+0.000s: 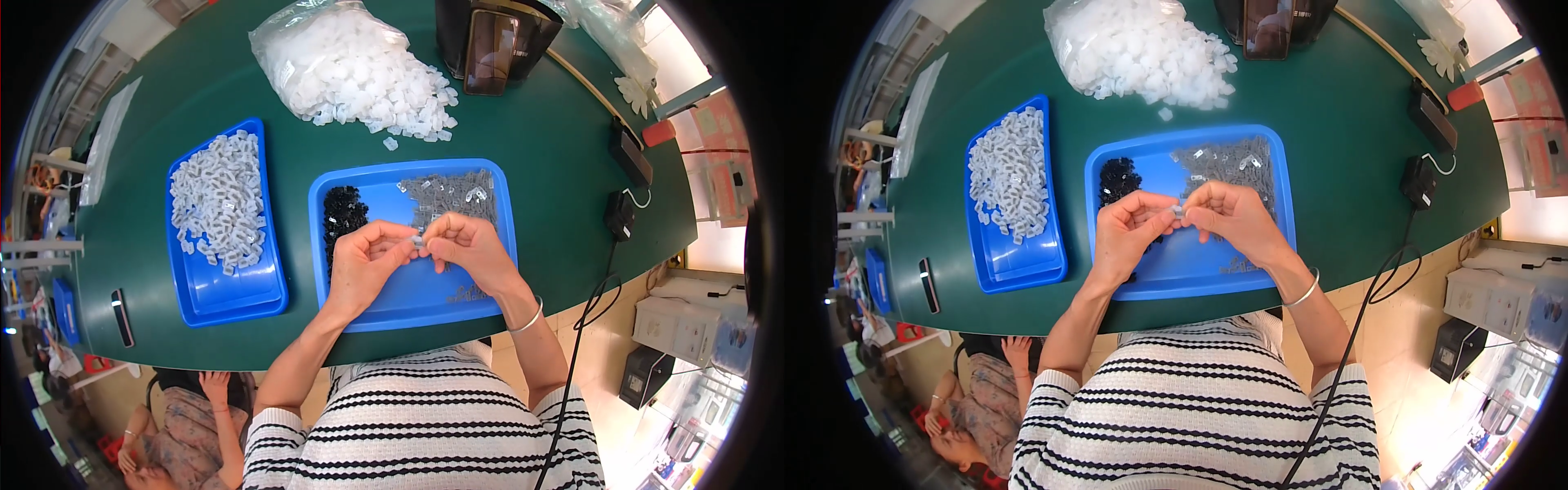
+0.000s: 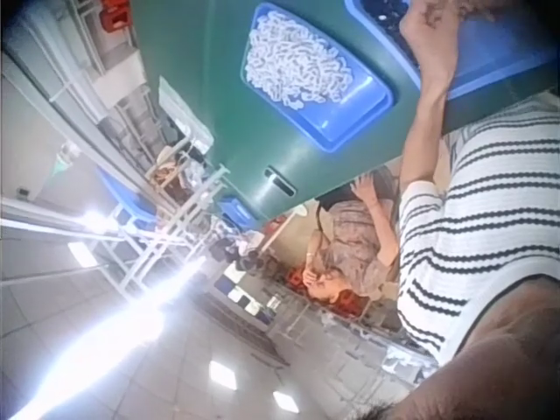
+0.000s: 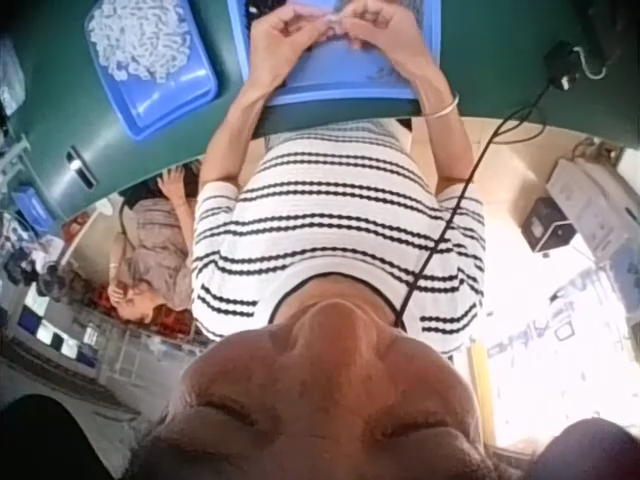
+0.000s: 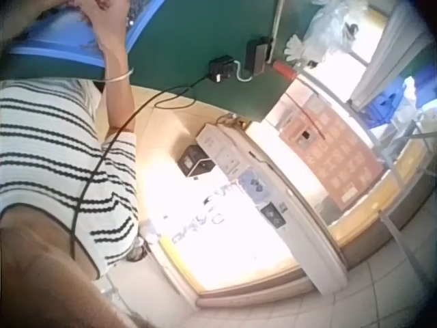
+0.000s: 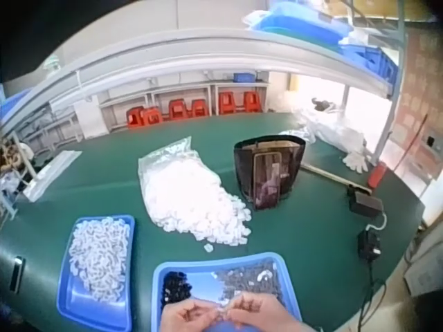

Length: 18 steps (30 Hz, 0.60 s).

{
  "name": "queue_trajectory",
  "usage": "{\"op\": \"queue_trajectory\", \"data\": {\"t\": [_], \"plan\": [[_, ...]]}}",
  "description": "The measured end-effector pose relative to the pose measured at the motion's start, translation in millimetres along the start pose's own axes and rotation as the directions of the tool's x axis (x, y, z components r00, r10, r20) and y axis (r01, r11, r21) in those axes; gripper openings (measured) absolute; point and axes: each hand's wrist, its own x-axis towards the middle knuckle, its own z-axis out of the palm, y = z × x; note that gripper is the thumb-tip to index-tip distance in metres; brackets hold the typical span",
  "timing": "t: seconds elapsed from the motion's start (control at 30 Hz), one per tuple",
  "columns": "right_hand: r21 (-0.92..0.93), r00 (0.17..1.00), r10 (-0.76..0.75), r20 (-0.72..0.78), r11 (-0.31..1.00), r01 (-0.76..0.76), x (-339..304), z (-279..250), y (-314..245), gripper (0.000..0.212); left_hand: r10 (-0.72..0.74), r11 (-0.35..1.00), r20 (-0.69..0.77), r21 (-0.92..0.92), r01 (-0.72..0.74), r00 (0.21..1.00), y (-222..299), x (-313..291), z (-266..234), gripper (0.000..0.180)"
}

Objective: The person sorts small plastic and rubber components by hand, taking them from a central blue tray and placing them into separate piles in a sorting tray based on color or type.

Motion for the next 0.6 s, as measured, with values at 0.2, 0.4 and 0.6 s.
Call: {"op": "queue_trajectory", "data": {"t": [0.2, 0.4, 0.6], "plan": [[-0.081, 1.0, 0.008, 0.023, 0.997, -0.006, 1, -4, 4, 0.009, -0.028, 0.996, -0.02, 0.083, 0.03, 0.999, 0, -9, 4, 0.016], [-0.116, 0.998, -0.06, 0.023, 0.991, 0.062, 2, 4, 12, 0.012, -0.03, 0.986, -0.05, 0.163, 0.037, 0.998, -6, -17, 1, 0.017], [-0.229, 1.0, -0.023, 0.003, 0.973, 0.023, -3, 18, 11, 0.012, -0.05, 0.994, -0.048, 0.095, 0.054, 0.998, -16, -24, -6, 0.017]]}}
